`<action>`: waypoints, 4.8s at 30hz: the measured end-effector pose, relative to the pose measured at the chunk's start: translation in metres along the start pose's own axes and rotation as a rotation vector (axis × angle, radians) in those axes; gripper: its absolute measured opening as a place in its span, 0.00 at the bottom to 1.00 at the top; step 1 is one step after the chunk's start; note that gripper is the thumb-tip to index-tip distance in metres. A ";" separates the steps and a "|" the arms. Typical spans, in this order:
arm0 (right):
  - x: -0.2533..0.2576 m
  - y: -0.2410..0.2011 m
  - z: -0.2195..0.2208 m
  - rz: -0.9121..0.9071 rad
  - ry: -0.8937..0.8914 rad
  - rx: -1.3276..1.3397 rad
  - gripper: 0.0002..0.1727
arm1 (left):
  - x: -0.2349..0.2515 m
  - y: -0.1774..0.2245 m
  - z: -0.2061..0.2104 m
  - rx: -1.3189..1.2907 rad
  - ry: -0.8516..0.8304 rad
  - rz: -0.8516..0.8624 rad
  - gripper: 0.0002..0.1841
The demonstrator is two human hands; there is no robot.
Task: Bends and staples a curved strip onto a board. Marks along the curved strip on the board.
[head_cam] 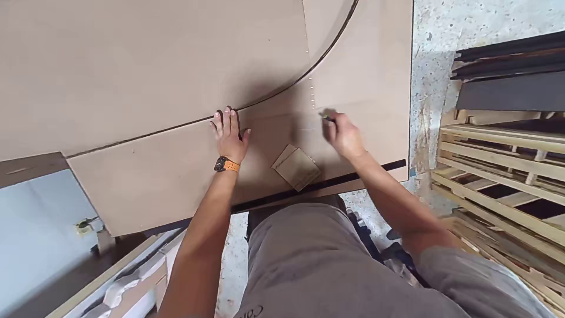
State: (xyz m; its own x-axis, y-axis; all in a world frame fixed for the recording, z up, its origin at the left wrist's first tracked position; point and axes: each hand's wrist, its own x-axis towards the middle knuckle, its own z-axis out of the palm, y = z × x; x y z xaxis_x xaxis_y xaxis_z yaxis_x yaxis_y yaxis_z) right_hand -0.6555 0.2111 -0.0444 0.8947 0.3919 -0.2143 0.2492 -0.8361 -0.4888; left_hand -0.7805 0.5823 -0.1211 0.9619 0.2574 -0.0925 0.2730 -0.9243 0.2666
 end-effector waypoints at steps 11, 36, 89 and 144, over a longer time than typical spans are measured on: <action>0.107 -0.154 0.091 0.090 -0.031 0.043 0.32 | -0.001 0.001 -0.030 -0.023 -0.053 0.073 0.38; 0.101 -0.136 0.106 0.000 0.108 0.179 0.28 | 0.014 -0.241 -0.143 0.139 -0.216 0.181 0.16; 0.092 -0.138 0.108 0.032 0.171 0.136 0.25 | 0.024 -0.269 -0.112 0.236 -0.285 0.370 0.21; -0.008 -0.271 0.112 0.002 -0.249 0.715 0.15 | 0.021 -0.265 -0.119 0.255 -0.290 0.438 0.09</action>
State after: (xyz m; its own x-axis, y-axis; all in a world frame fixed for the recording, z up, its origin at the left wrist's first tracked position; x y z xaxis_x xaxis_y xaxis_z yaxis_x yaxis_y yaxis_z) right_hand -0.7721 0.4776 -0.0051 0.7633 0.5371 -0.3591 -0.1292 -0.4177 -0.8994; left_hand -0.8304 0.8662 -0.0793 0.9306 -0.2183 -0.2940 -0.1960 -0.9751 0.1035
